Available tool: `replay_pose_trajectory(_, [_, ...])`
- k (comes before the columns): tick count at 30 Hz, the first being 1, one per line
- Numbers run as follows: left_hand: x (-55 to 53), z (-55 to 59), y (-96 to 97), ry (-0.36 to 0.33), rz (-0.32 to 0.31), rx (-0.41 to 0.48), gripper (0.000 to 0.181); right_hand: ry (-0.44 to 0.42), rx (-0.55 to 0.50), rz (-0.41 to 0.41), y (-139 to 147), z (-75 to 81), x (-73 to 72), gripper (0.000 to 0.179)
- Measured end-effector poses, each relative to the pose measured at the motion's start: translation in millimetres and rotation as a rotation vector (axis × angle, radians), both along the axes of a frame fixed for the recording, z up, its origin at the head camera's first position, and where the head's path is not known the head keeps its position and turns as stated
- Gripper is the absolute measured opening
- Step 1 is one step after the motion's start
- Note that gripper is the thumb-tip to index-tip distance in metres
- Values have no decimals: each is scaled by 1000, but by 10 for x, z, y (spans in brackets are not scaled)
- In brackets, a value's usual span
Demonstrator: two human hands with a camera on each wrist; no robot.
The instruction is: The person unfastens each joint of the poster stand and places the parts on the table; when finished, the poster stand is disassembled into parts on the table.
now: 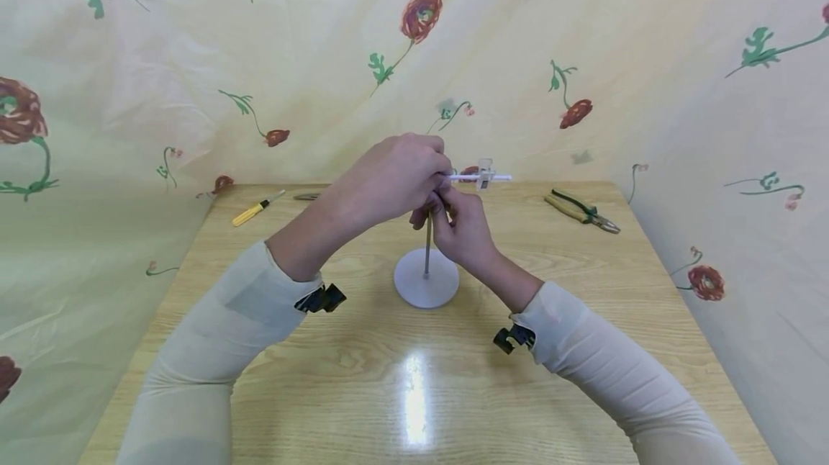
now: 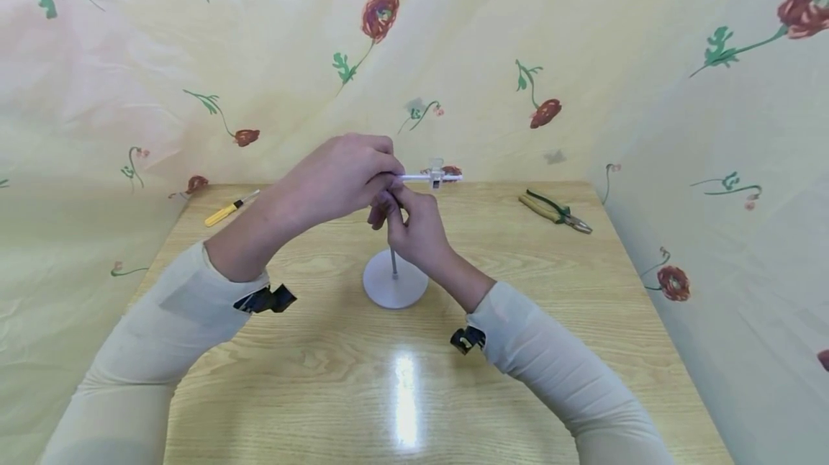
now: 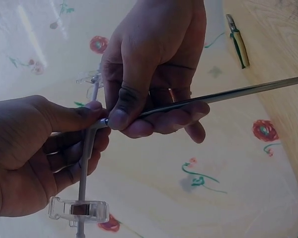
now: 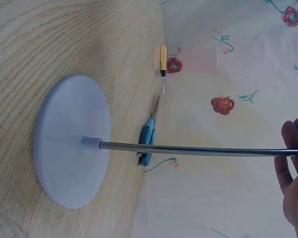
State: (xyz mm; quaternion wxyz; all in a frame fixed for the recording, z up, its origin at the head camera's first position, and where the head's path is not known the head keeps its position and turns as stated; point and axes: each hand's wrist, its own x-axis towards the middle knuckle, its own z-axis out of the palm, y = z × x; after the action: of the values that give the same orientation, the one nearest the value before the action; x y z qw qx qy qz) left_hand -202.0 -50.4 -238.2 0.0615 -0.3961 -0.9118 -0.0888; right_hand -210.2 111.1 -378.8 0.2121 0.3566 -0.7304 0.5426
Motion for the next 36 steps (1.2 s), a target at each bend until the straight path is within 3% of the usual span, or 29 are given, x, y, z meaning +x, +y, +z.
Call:
replay_pose_trajectory(13, [-1, 20, -12, 21, -13, 27, 22, 19, 14, -1, 9, -22, -12, 22])
replay_pose_trajectory(18, [16, 155, -58, 46, 27, 90, 21, 34, 1, 21, 6, -22, -18, 24])
replay_pose_trajectory(23, [35, 260, -84, 28, 17, 122, 22, 34, 3, 11, 16, -27, -14, 25])
replay_pose_trajectory(36, [39, 235, -168, -13, 89, 194, 23, 26, 30, 7, 34, -13, 6, 23])
